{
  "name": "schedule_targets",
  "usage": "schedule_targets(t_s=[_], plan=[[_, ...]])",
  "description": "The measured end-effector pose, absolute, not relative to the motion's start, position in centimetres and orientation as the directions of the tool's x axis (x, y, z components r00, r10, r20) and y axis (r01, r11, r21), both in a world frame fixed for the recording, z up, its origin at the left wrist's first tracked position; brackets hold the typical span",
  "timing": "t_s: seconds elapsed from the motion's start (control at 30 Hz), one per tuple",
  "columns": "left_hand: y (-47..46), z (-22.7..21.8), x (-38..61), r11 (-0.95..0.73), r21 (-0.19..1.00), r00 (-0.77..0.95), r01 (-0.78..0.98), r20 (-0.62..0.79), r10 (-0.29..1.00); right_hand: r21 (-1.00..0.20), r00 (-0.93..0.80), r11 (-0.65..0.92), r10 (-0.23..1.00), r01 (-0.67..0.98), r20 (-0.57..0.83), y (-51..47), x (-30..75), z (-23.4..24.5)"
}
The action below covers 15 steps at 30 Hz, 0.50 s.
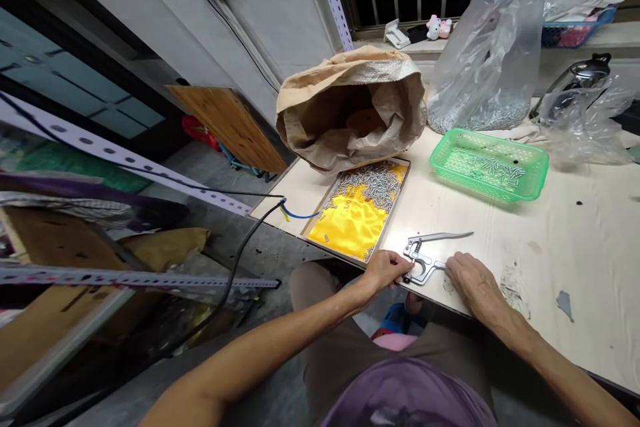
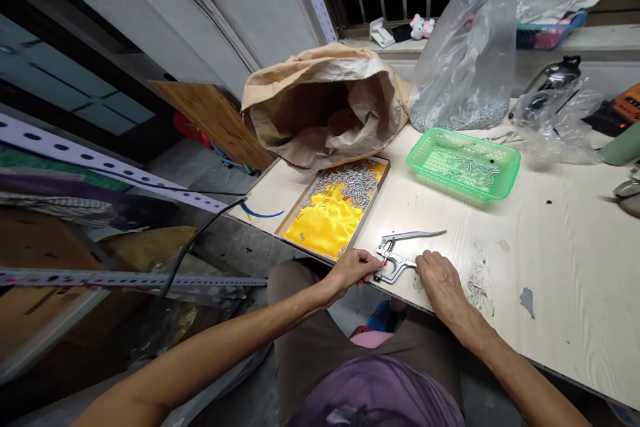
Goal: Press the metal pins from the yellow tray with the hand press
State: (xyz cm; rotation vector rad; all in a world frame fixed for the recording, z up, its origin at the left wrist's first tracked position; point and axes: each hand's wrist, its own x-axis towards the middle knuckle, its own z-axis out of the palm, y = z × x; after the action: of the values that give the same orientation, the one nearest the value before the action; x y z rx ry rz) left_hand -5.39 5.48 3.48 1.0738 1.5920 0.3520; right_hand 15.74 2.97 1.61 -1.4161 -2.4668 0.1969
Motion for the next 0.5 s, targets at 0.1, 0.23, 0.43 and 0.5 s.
schedule_targets(t_s=[0.1, 0.23, 0.43, 0.5], plan=[[5.4, 3.5, -5.2, 0.567, 0.708, 0.041, 0.421, -0.640, 0.768, -0.288, -0.474, 0.503, 0.864, 0.815, 0.168, 2.9, 15.8, 1.8], [5.5, 3.5, -4.9, 0.591, 0.694, 0.056, 0.410, -0.666, 0.744, -0.322, -0.468, 0.500, 0.866, 0.804, 0.177, 2.9, 15.7, 1.8], [5.2, 2.7, -4.7, 0.554, 0.678, -0.002, 0.482, -0.632, 0.775, -0.320, -0.456, 0.496, 0.868, 0.807, 0.197, 2.7, 15.6, 2.0], [4.9, 2.5, -4.7, 0.510, 0.692, -0.002, 0.511, -0.592, 0.806, -0.322, -0.457, 0.498, 0.867, 0.805, 0.199, 2.7, 15.6, 2.1]])
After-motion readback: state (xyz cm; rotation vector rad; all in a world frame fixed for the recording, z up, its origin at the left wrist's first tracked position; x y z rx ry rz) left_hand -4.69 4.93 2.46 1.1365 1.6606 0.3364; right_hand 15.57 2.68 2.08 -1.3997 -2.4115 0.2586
